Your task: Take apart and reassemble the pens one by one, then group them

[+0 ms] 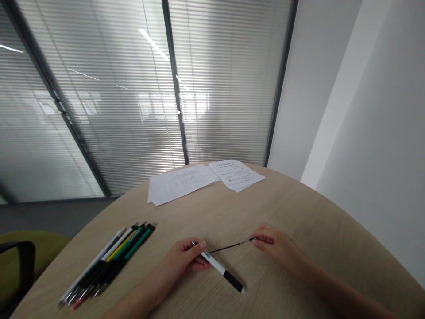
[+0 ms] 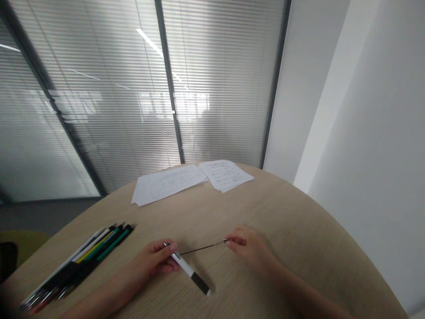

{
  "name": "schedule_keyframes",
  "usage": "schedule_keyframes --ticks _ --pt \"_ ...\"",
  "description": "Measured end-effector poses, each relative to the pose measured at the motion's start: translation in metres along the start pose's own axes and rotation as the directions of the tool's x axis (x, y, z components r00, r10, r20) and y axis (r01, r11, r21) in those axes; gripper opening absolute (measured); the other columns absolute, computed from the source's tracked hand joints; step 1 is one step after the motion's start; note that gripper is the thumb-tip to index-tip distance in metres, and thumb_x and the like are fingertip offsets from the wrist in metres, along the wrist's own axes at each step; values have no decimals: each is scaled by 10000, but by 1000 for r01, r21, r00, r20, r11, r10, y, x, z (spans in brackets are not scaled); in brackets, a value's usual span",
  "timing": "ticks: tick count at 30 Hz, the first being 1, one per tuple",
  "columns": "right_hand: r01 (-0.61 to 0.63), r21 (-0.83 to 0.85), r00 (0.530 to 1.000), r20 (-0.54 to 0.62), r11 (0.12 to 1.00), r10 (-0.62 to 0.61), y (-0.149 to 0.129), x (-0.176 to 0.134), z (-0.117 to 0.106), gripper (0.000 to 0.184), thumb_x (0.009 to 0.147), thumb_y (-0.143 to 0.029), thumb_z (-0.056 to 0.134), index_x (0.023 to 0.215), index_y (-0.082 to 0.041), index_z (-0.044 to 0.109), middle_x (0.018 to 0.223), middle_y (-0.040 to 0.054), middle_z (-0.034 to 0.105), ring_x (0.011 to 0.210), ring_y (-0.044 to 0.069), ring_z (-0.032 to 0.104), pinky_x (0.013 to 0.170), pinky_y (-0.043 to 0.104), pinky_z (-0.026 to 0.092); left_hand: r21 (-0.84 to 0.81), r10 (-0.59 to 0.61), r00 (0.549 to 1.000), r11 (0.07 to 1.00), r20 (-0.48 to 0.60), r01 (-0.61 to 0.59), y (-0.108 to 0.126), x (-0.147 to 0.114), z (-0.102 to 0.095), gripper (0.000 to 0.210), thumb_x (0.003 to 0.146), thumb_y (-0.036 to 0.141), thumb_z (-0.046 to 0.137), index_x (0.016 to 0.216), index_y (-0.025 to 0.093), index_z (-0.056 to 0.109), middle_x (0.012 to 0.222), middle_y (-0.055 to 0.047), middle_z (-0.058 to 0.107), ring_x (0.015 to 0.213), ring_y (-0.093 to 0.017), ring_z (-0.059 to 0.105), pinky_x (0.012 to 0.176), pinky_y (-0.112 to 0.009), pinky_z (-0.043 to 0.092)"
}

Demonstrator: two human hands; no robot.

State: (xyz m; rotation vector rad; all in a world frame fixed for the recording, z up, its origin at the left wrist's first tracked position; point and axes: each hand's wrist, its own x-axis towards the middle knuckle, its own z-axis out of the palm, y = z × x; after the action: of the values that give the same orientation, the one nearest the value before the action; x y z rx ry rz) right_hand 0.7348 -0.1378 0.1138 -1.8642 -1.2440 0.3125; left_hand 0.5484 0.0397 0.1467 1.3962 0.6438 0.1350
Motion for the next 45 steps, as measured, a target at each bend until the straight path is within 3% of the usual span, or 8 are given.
schedule_keyframes --ticks 11,21,25,27,31,36,41,45 --pt "87 -327 996 33 941 -81 6 -2 -6 168 768 -189 497 856 -213 638 835 23 585 736 136 545 659 237 417 -31 17 999 999 -41 -18 -3 5 -5 322 535 426 696 619 142 569 582 13 635 571 -107 590 591 -204 475" --pt "125 -515 992 39 848 -122 -3 -4 -7 191 794 -175 461 862 -220 633 856 39 588 772 154 549 690 263 434 103 69 995 993 -70 -61 -5 6 -3 283 565 386 668 705 149 602 610 12 626 592 -108 572 604 -219 461" --pt "132 -561 990 36 817 -135 -4 -5 -6 201 795 -151 453 870 -210 630 871 48 588 776 159 553 693 270 441 239 150 989 959 16 -150 -9 6 -4 228 580 338 646 663 152 544 804 -16 628 560 -97 543 568 -242 449" --pt "148 -575 987 39 805 -153 -3 -5 -5 204 798 -147 448 876 -210 626 873 48 588 775 159 554 689 270 444 425 240 967 869 85 -253 -10 3 -4 168 635 302 595 703 158 542 863 -27 610 561 -98 526 541 -239 431" --pt "159 -586 985 44 795 -164 -4 -4 -5 209 797 -129 444 874 -199 625 868 51 587 781 158 553 687 266 446 757 391 886 493 247 -429 -7 -5 -4 119 721 213 507 825 194 560 829 -3 574 658 -117 527 605 -228 405" --pt "158 -586 986 44 795 -163 -4 -4 -5 223 791 -125 440 873 -214 627 874 48 589 773 155 556 683 265 445 878 364 869 213 335 -428 -5 -11 0 127 753 197 472 832 214 570 888 -10 546 704 -122 542 622 -211 393" --pt "155 -547 987 46 823 -155 -3 -4 -5 212 807 -162 439 883 -215 630 880 47 591 788 158 555 701 270 439 910 360 867 97 346 -403 -3 -16 2 183 714 258 531 885 249 595 951 -18 522 689 -130 540 621 -229 393" --pt "143 -487 989 48 862 -137 -1 -3 -3 223 821 -188 424 895 -225 632 884 41 596 790 152 555 702 262 435 904 417 862 178 288 -389 4 -20 3 216 755 305 476 926 226 583 941 -33 514 692 -135 537 629 -241 396"
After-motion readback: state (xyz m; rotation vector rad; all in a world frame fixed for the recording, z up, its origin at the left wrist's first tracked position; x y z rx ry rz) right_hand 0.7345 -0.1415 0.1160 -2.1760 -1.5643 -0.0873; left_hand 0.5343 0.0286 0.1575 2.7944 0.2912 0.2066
